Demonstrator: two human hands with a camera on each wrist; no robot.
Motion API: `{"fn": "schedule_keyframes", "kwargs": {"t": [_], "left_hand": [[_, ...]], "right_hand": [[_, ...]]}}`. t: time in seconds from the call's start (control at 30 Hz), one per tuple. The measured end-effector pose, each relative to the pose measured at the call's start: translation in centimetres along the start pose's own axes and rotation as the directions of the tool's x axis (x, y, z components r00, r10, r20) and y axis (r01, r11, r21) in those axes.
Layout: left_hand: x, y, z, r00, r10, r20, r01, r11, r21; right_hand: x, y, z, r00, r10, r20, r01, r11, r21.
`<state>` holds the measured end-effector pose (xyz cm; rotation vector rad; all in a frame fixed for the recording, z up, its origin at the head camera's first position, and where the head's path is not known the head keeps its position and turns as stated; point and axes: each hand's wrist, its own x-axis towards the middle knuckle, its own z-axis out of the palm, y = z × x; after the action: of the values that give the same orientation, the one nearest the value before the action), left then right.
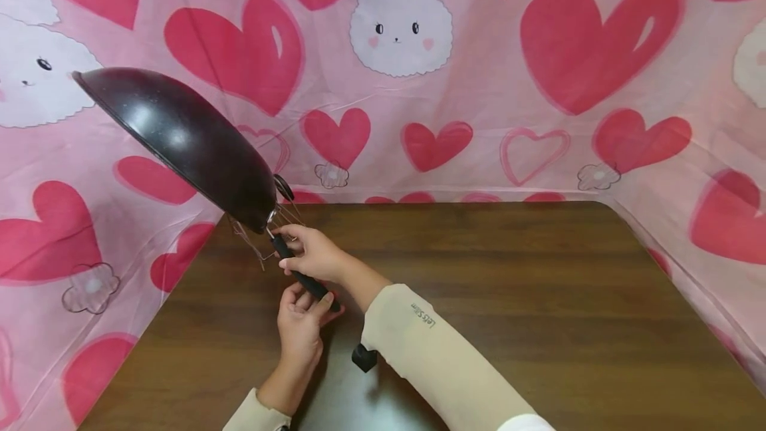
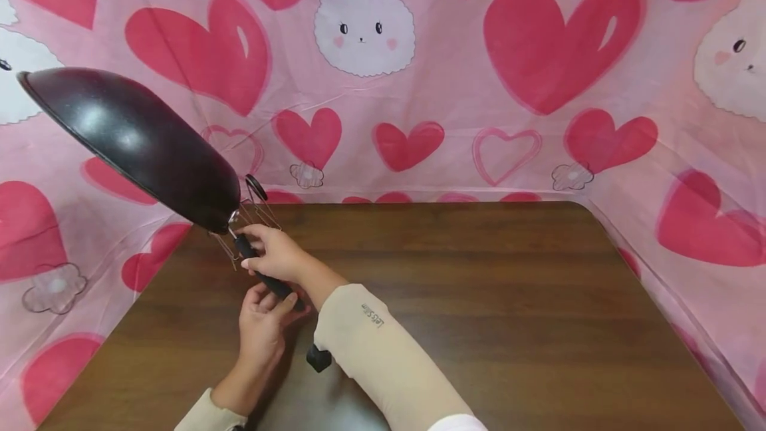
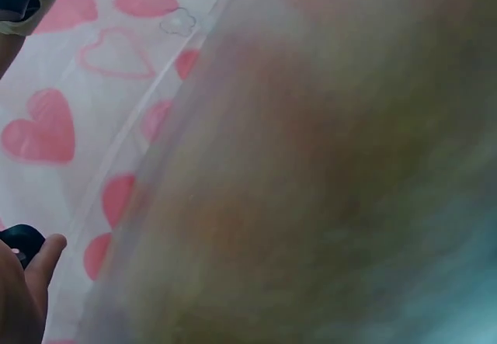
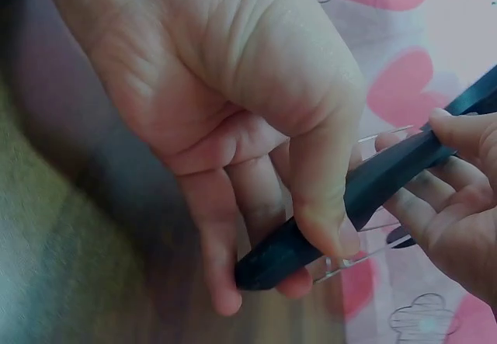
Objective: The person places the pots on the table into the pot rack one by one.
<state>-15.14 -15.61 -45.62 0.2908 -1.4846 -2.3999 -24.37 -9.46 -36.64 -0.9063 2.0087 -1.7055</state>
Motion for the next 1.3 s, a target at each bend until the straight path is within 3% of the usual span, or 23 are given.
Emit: {"fn": "schedule_keyframes", "kwargs": {"t": [0.23, 0.53, 0.87, 1.03, 1.17, 1.3], "left_hand": [[-0.6, -0.5, -0.9, 0.994, -0.105, -0.007, 0.105, 0.994, -0.011], [-0.8, -1.1, -1.4, 0.991, -0.135, 0.005, 0.135, 0.991, -0.014], [-0.8, -1.4, -1.7, 0.987, -0.162, 0.02, 0.162, 0.987, -0.012], [-0.8, -1.3, -1.6, 0.985, -0.17, 0.01, 0.168, 0.983, 0.078], [-0.8, -1.0, -1.8, 0.991, -0.13, -0.041, 0.136, 0.975, 0.177], [-1.0, -0.6, -1.9, 0.992, -0.103, -0.07, 0.115, 0.97, 0.215]], "right_hand": [[0.3, 1.6, 1.0, 0.997, 0.077, 0.016, -0.077, 0.997, 0.024], [0.3, 2.9, 1.3, 0.993, 0.122, -0.006, -0.121, 0.99, 0.077], [0.4, 4.0, 1.8, 0.988, 0.155, -0.006, -0.155, 0.987, 0.04], [-0.1, 4.1, 1.6, 0.988, 0.153, -0.028, -0.153, 0.988, 0.003], [-0.6, 4.0, 1.3, 0.989, 0.132, -0.065, -0.136, 0.989, -0.061], [-1.3, 4.0, 0.9, 0.986, 0.113, -0.12, -0.122, 0.99, -0.065]]}}
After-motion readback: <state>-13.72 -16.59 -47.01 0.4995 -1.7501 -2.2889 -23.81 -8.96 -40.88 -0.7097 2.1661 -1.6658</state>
